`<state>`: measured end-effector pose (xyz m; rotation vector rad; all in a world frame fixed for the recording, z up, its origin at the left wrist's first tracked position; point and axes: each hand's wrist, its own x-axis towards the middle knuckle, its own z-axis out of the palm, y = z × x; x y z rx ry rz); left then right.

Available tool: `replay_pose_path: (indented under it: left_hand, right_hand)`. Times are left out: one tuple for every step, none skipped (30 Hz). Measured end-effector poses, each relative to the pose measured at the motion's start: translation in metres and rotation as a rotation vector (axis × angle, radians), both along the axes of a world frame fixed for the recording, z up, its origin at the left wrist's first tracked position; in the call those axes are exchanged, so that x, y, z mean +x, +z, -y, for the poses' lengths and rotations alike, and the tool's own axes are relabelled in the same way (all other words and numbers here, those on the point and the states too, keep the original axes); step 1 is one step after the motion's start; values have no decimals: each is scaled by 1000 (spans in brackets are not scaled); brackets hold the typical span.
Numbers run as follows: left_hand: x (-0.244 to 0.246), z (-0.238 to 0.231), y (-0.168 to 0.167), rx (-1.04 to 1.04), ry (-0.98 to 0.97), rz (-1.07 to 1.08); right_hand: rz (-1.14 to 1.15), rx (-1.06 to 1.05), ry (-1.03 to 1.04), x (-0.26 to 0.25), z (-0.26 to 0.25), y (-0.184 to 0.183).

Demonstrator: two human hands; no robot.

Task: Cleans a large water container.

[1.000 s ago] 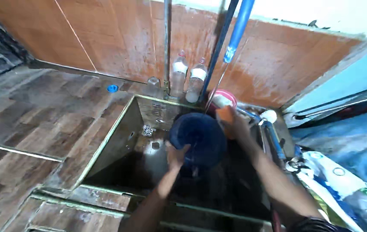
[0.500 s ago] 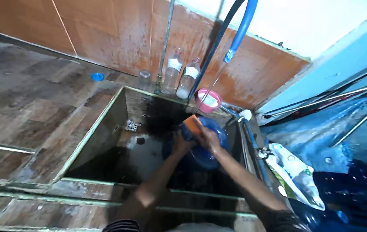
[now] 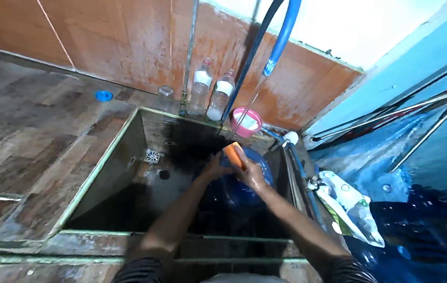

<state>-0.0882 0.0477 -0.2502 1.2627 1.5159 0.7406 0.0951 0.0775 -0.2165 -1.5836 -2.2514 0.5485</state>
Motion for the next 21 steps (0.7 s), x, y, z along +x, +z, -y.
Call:
replay_pose_path:
  left_hand:
    - [-4,0,0,3,8,-37]
    - [-3,4,1,-9,66,-85]
    - [3,8,4,-33,144,-100]
    - [14,16,0,-62,209,-68]
    - [25,22,0,-93,252,1]
    - [29,20,3,-101,268,40]
    - [27,16,7,-100,253,60]
    - [22,15,8,-100,216,70]
    - [17,16,3,-88,196,65]
    - [13,14,2,-74,205,57]
    - [15,13,2,-62,239,40]
    - [22,14,1,-65,260,26]
    - [29,14,2,-79,251,16]
    - [32,12,5,-87,226,8]
    - [31,10,7,-73,208,10]
    - [28,11,4,-49,197,17]
    - [25,11,-2,-27,188,20]
    - [23,10,-3,-20,182,13]
    - [24,11,-3,-22,182,1]
    - [27,11,-1,-33,179,-6]
    - [30,9,1,-39,165,-14]
  right_hand:
    - [-38,-24,16,3,-1,-2]
    - [-33,-35,-35,9,-11,-1]
    - [18,-50,-114,12,-24,5]
    - [94,-78,-164,9,-29,8]
    - [143,-75,-141,1,-27,8]
    - [149,-47,-64,-10,-21,9]
    - [99,-21,17,-15,-18,11]
    - [43,-33,54,-9,-19,8]
    - [23,-66,22,2,-25,5]
    - [63,-81,-53,9,-37,8]
    - [132,-100,-138,11,-47,13]
    - [179,-105,-168,8,-47,15]
    - [189,-84,-119,0,-40,14]
    - [166,-41,-29,-8,-31,12]
    - [120,-1,55,-11,-26,10]
    - [91,-35,73,-8,-27,9]
    - [91,-77,10,0,-34,9]
    - [131,-89,-90,7,-46,12]
    - [184,-110,-183,9,-53,16]
    - [213,-117,-213,5,-51,19]
    - [211,-99,-159,-2,-40,19]
